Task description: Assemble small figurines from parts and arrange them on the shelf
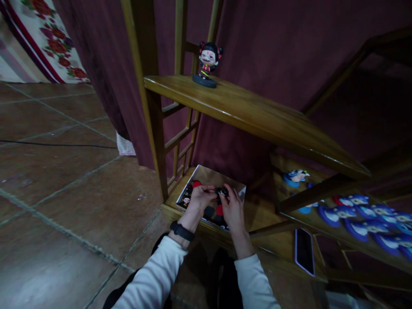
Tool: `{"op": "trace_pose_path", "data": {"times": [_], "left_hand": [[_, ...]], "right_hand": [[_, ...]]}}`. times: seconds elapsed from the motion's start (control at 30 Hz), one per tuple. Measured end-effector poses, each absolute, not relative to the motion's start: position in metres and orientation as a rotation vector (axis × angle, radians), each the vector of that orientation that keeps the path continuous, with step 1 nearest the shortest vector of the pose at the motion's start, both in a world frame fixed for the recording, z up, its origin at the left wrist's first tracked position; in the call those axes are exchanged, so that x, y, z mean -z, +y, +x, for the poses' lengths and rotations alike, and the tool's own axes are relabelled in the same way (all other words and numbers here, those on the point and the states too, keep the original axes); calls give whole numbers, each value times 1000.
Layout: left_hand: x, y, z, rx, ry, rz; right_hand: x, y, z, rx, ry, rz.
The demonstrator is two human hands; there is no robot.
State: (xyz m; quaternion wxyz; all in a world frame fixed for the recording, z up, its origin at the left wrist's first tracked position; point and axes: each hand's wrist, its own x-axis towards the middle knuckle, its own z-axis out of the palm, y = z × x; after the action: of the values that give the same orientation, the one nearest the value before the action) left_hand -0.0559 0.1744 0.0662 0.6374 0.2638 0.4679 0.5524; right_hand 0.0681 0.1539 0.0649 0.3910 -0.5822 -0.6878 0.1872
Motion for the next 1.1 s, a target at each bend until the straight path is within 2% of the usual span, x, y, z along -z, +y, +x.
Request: {"op": "trace_pose_path", "data": {"times": [0.17, 0.3, 0.5, 0.67, 1.1], "left_hand": [[-63, 177, -54, -1304, 1096, 613], [-57, 179, -54, -1341, 1138, 605], [-55, 178, -65, -1200, 1099, 418], [-49, 181, -69, -1112, 978, 298], [-56, 176, -65, -1128, 951, 410]], "right_hand": [[-67, 155, 66, -547, -1744, -1457], [-64, 161, 65, -792, -1599, -1315], [-52, 168, 65, -1089, -1162, -1225], [-53, 164, 60, -1245, -1018, -1188], [-60, 169, 62, -1256, -934, -1167]]}}
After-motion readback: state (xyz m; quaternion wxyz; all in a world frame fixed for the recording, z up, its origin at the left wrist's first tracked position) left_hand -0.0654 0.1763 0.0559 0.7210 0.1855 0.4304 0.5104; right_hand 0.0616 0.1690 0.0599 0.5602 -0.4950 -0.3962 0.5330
